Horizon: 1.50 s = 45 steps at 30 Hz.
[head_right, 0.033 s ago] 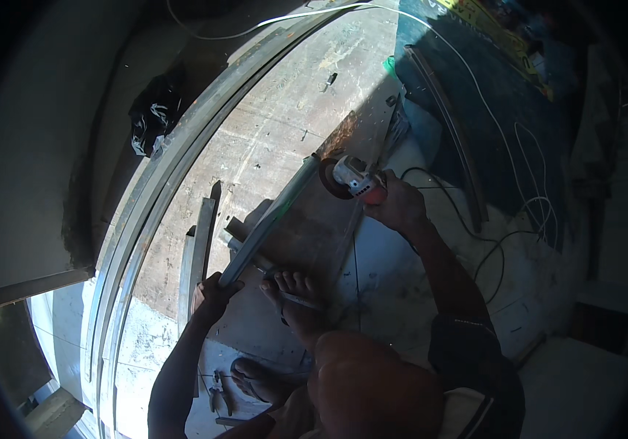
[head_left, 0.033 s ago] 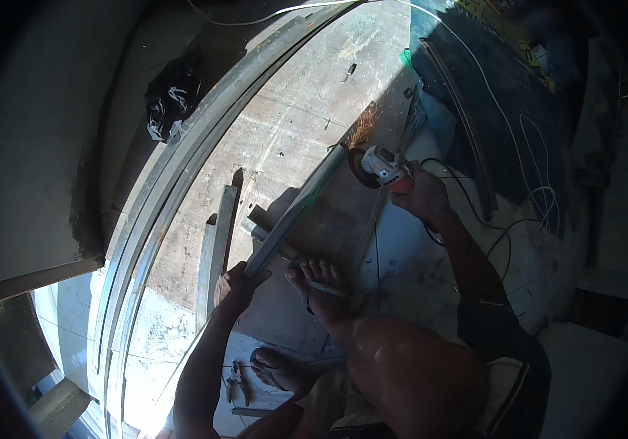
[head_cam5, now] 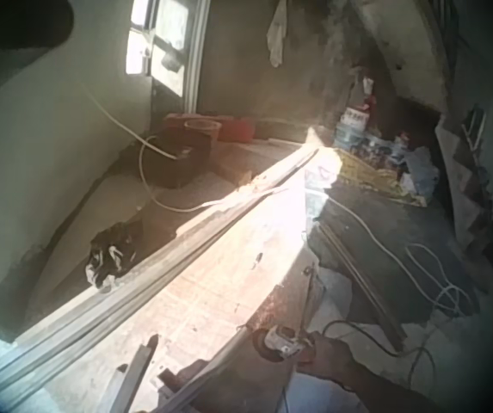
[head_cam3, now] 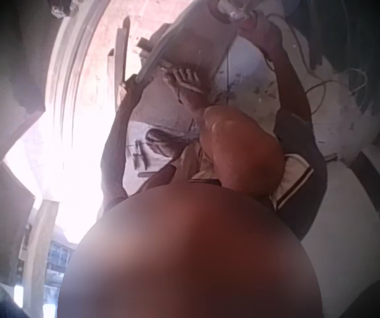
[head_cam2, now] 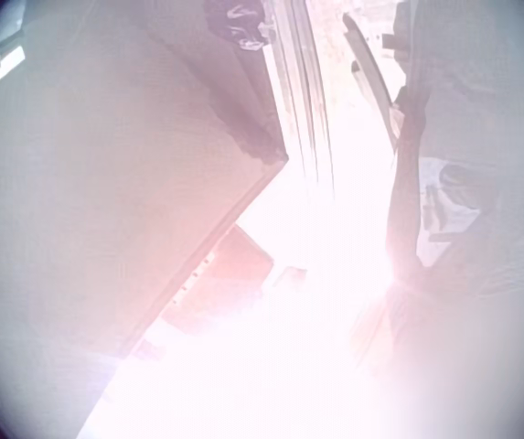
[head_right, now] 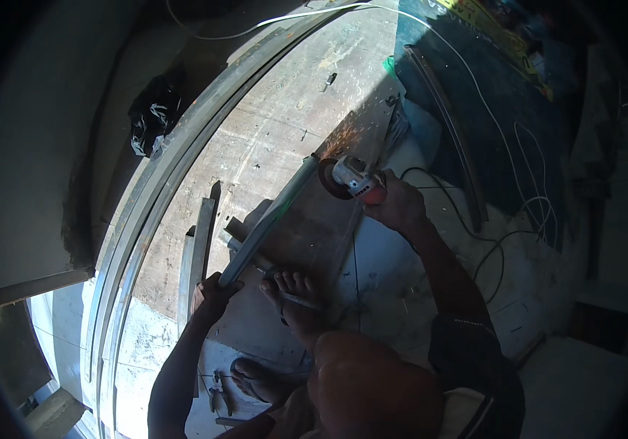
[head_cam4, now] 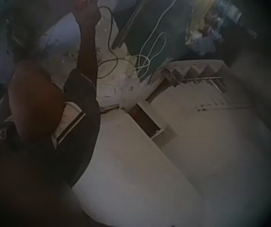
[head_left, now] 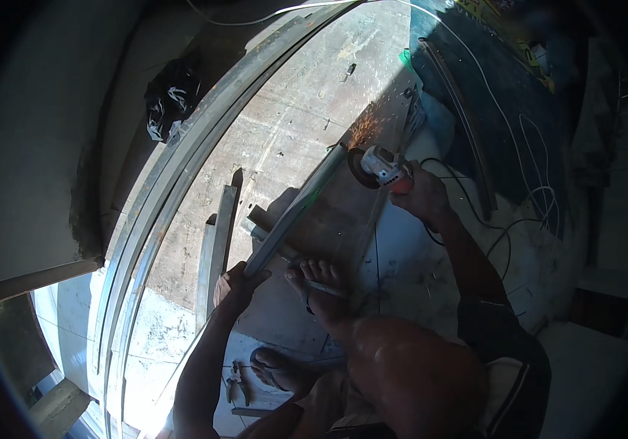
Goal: Cutting metal strips using an angle grinder.
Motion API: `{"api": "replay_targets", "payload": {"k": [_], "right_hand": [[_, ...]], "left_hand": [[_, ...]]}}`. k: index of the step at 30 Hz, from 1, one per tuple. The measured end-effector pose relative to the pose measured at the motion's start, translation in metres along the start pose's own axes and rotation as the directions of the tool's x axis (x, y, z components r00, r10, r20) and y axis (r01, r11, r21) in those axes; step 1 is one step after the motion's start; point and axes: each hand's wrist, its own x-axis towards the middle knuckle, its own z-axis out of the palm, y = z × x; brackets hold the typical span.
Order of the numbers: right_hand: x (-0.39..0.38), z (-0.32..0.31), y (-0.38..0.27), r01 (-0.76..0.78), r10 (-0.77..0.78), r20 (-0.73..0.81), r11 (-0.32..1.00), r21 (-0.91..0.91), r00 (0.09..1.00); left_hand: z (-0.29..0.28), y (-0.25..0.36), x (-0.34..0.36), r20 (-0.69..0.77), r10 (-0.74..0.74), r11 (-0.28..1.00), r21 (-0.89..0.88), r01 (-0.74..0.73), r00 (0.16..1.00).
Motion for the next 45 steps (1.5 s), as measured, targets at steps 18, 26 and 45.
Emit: {"api": "replay_targets", "payload": {"k": [18,26,45], "right_hand": [[0.005,-0.001,-0.002,-0.011,0.012,0.032,0.999,-0.035,0.999],[0.004,-0.003,-0.004,0.027,-0.027,0.012,0.999,-0.029,1.0],[0.01,0.001,-0.01,0.028,-0.027,0.019,0.999,-0.038,0.999]], "left_hand": [[0.004,-0.004,0.003,-0.039,0.024,1.0,0.001,-0.024,0.999],[0.001,-0.002,0.004,0.029,-0.04,0.999,0.035,0.039,0.999],[0.0,0.007,-0.002,0.052,-0.057,0.996,0.074,0.053,0.997]]}}
